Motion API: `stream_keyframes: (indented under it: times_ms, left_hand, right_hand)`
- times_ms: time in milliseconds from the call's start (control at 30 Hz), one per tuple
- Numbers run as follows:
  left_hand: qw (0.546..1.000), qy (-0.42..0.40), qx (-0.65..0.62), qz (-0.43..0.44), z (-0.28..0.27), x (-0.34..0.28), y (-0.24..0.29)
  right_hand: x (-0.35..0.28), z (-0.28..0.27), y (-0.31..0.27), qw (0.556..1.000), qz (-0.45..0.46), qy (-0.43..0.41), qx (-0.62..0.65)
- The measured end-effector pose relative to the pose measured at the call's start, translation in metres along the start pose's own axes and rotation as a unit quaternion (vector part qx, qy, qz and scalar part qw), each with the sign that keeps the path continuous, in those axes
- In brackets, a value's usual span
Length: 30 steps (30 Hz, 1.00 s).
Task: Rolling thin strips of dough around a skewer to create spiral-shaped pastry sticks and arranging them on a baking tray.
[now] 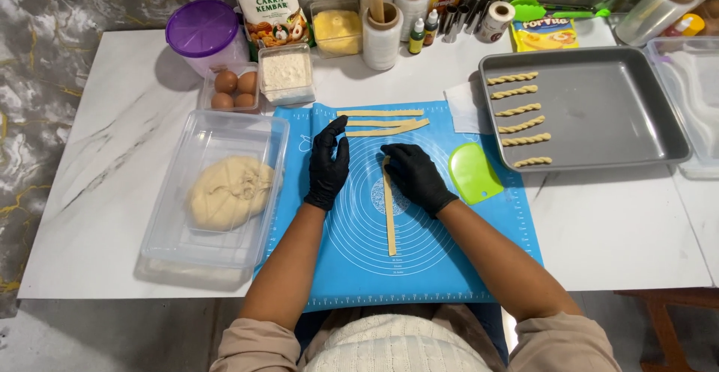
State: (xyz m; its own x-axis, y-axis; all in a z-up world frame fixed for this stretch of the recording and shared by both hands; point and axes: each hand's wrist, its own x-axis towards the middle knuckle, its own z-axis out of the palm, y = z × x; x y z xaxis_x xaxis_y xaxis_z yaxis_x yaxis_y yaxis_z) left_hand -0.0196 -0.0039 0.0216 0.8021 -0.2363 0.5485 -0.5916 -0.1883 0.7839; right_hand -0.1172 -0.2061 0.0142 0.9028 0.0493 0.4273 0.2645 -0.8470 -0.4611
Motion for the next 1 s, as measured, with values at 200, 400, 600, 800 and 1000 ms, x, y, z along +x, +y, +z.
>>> stream_keyframes:
  times_ms: [200,400,600,800,1000]
  left_hand:
    - [0.999,0.013,-0.047,-0.013,-0.001,0.003,-0.009]
    - [0.999,-0.015,-0.043,-0.009,0.004,0.003,-0.005]
    - [0.997,-0.082,-0.007,-0.002,0.015,0.001,-0.013]
    - [0.987,-0.126,0.089,0.051,0.011,-0.004,-0.017]
    - [0.991,-0.105,0.072,0.04,0.011,-0.004,-0.007]
  right_hand:
    - [0.005,-0.007,-0.014,0.996,-0.035,-0.033,-0.082]
    - [0.003,-0.005,-0.003,0.994,-0.042,-0.031,-0.097]
    - [-0.001,-0.009,0.002,0.993,-0.026,-0.034,-0.113]
    - [-0.004,-0.012,0.003,0.995,-0.007,-0.032,-0.092]
    - [-0.007,-0.007,0.014,0.996,-0.01,-0.034,-0.083]
